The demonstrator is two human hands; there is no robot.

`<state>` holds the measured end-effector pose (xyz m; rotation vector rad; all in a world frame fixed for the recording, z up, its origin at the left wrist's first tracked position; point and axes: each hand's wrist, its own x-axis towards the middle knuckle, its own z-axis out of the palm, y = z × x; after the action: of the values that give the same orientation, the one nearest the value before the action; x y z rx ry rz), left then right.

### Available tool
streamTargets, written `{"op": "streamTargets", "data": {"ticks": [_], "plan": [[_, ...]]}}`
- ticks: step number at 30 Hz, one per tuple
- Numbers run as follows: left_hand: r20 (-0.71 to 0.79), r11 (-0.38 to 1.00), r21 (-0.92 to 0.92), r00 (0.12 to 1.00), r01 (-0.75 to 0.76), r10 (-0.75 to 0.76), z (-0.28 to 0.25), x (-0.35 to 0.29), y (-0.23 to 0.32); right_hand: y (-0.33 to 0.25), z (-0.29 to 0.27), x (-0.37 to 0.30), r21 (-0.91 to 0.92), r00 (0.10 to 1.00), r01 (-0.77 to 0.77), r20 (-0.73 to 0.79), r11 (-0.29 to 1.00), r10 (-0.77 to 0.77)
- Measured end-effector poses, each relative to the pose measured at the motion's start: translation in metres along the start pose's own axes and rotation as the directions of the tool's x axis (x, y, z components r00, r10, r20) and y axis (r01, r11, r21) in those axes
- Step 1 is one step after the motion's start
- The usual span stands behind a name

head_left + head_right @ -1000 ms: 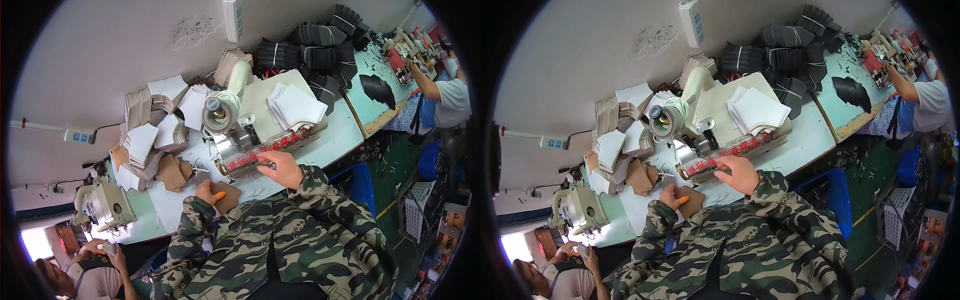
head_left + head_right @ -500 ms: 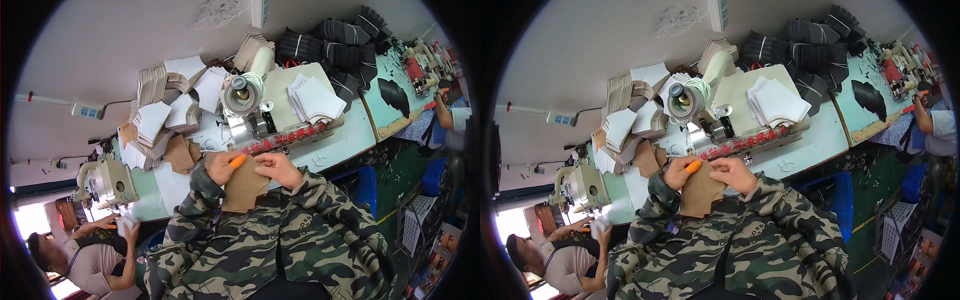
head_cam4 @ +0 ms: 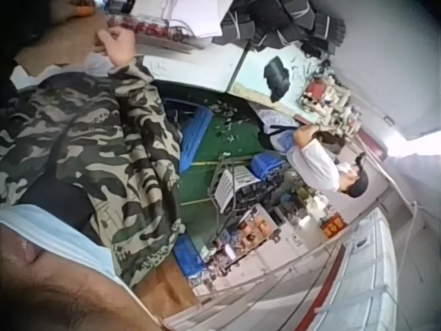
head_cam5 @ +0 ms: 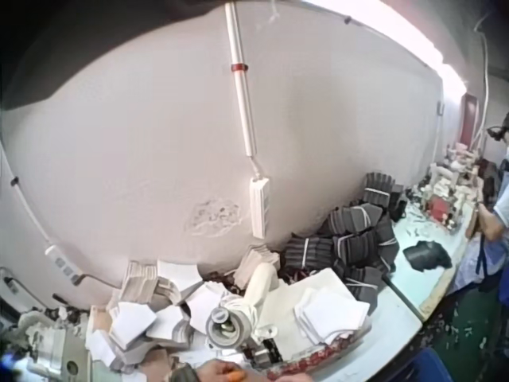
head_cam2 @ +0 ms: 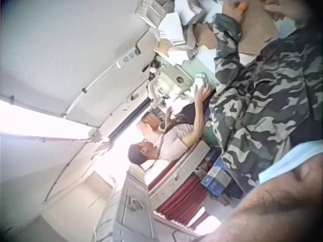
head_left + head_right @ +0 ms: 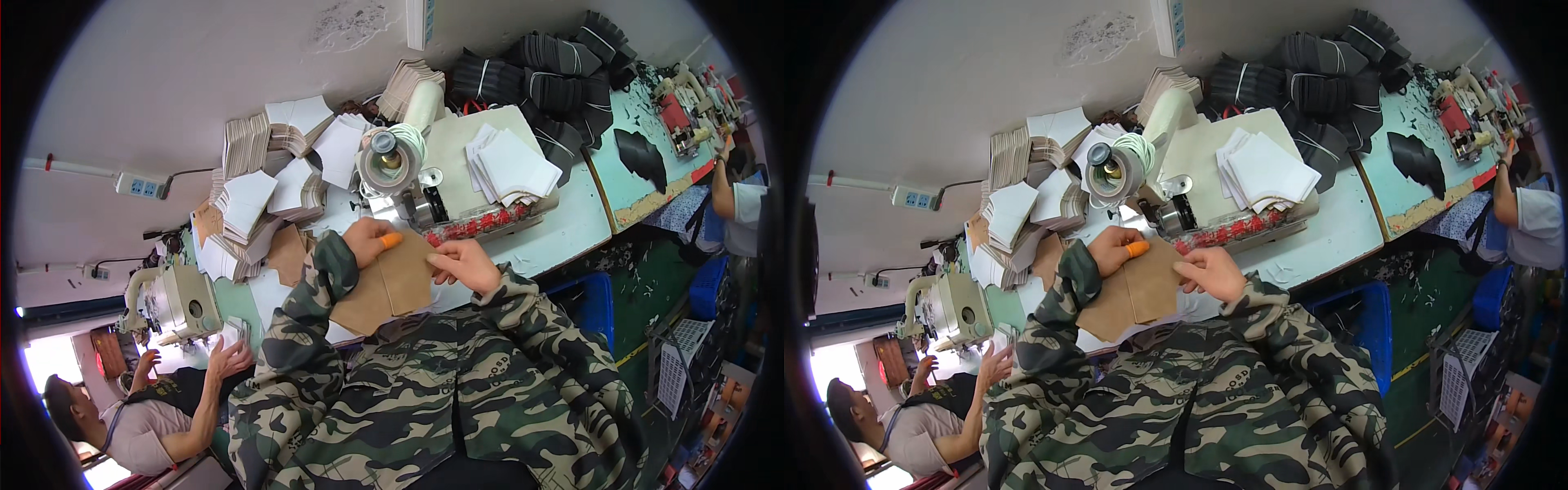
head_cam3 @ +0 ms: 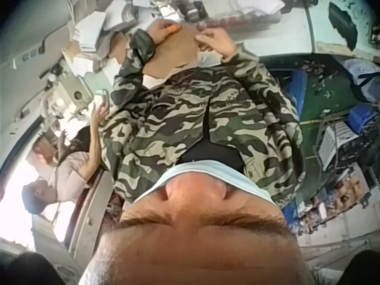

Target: Stitching various shoe components together using an industrial sewing machine.

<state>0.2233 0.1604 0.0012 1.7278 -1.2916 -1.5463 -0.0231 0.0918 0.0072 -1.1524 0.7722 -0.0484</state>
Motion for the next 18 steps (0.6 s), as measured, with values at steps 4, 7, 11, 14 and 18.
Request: {"op": "streamTargets", "data": {"ticks": [4,7,11,14,18], "plan": [[0.026,0.994,0.099,0.999,-0.039,0.037,-0.012,0.01,0.013,0.016,-0.007,-0.002,0.164,1.0,-0.001,-0.016,0.986,0.004],[0.06,0.988,0.139,0.997,-0.061,0.053,-0.017,0.014,0.013,0.023,-0.005,-0.004,0.279,0.997,-0.057,0.059,0.958,0.042],[-0.035,0.901,0.42,0.991,-0.104,0.13,-0.01,0.031,0.037,0.032,-0.011,-0.011,0.554,0.997,-0.072,0.035,0.829,0.063],[-0.013,0.948,0.294,0.991,-0.121,0.131,-0.01,0.029,0.017,0.019,-0.027,-0.006,0.031,0.828,0.4,-0.44,0.916,-0.347],[-0.053,0.946,0.312,0.992,-0.091,0.112,0.045,-0.01,0.013,-0.079,-0.083,-0.035,-0.985,0.197,0.033,-0.16,0.169,-0.967]]}}
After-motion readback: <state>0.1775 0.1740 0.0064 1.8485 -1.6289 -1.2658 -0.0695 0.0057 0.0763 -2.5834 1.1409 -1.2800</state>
